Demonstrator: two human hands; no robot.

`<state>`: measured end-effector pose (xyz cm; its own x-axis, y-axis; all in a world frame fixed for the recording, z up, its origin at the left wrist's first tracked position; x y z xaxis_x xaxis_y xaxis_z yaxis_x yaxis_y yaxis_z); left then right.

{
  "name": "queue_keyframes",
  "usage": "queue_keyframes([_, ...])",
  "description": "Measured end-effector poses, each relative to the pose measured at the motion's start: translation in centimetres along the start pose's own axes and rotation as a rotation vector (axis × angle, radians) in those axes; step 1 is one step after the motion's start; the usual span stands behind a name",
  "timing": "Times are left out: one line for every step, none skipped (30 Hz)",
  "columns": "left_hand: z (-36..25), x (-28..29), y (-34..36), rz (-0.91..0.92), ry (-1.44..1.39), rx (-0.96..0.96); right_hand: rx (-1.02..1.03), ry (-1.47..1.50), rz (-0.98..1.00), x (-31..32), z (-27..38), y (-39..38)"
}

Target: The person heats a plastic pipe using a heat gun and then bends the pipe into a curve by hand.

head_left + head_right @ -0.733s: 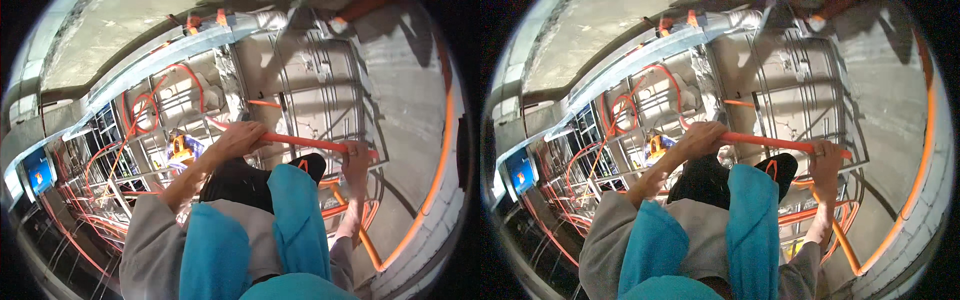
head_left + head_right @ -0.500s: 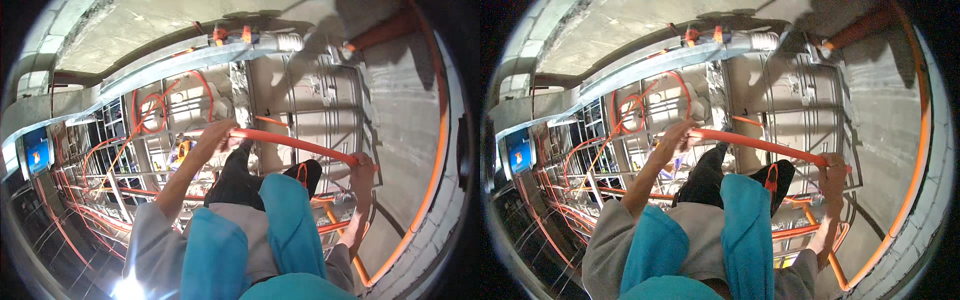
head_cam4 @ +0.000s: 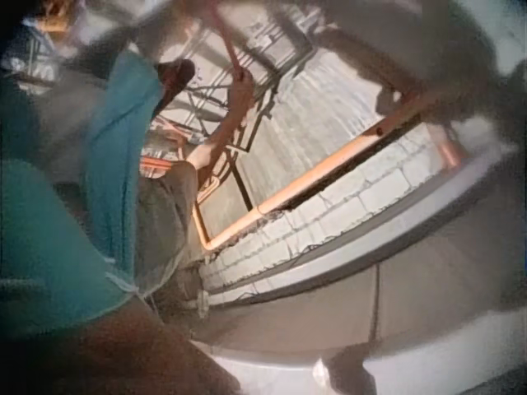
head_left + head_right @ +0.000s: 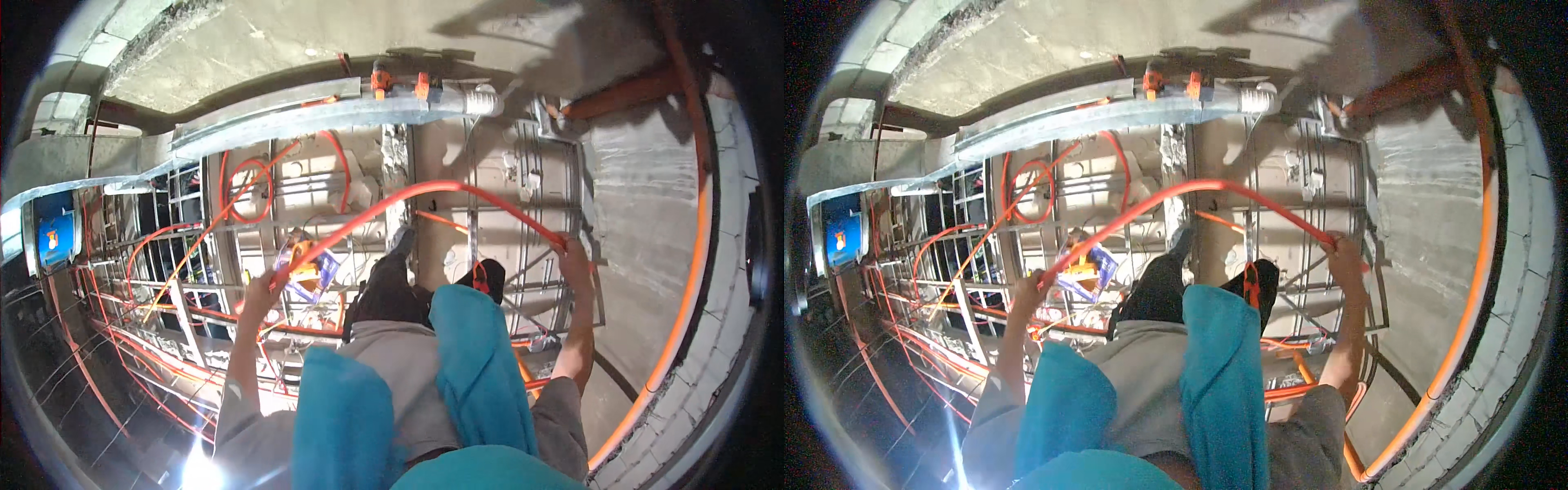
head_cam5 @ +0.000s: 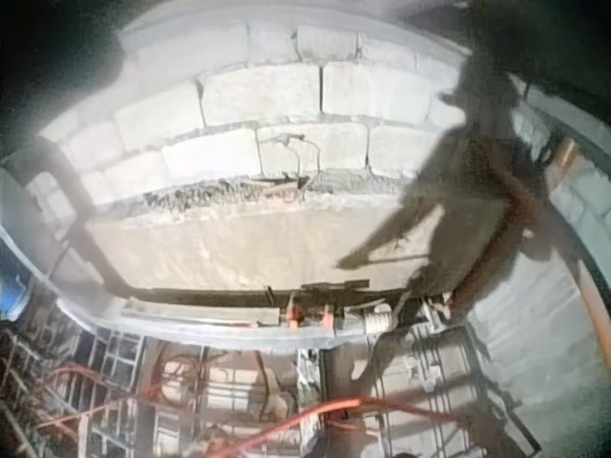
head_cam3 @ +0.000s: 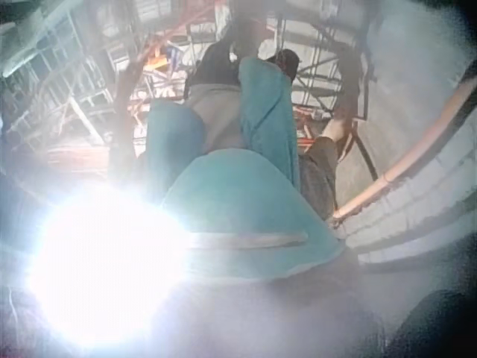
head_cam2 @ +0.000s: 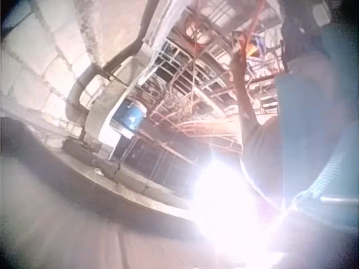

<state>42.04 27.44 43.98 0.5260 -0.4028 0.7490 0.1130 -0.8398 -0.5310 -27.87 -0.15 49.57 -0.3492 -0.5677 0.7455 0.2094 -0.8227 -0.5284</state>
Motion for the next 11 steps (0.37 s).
queue_keyframes([1.0, -1.0, -1.6, -0.004, -0.025, 0.028, -0.042, -0.042, 0.067, -0.4, 2.1, 1.7])
queue_keyframes([1.9, -2.3, -2.9, -0.036, -0.055, 0.103, 0.050, -0.093, 0.054, -1.3, 0.0, 4.2])
queue_keyframes([-0.6, -1.5, -3.4, -0.019, -0.297, 0.048, 0.062, -0.239, 0.058, -0.8, 3.0, 4.9])
queue_keyframes([1.5, -2.6, -5.5, 0.006, -0.176, 0.185, 0.073, -0.291, 0.070, 0.2, 6.8, 5.7])
queue_keyframes([2.4, -3.2, -7.0, -0.020, -0.054, 0.165, 0.084, -0.342, 0.073, 1.8, 10.4, 6.6])
queue_keyframes([0.6, -2.5, -7.4, -0.033, -0.186, 0.210, 0.069, -0.346, 0.045, 4.2, 12.2, 6.7])
queue_keyframes([1.5, -3.3, -8.6, -0.013, -0.321, 0.290, 0.185, -0.293, -0.111, 7.4, 15.3, 6.2])
queue_keyframes([2.3, -4.5, -9.2, 0.005, -0.464, 0.360, 0.289, -0.262, -0.286, 11.8, 18.5, 4.7])
queue_keyframes([1.3, -3.5, -10.0, -0.191, -0.434, 0.250, 0.372, -0.241, -0.388, 15.5, 21.1, 3.3])
queue_keyframes([1.5, -3.4, -9.7, 0.004, -0.170, 0.441, 0.423, -0.232, -0.535, 18.7, 23.6, 1.3])
queue_keyframes([0.9, -1.7, -3.9, -0.054, -0.178, 0.378, 0.503, -0.224, -0.694, 21.8, 27.0, 0.6])
Point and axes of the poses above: each hand's wrist, its own y-axis towards the middle knuckle, its own x-axis out of the back of the hand, z = x × y, the point moved 8 cm from there along y, towards the middle knuckle, and after that the axes turned 12 degrees about z, right-handed, at the moved point
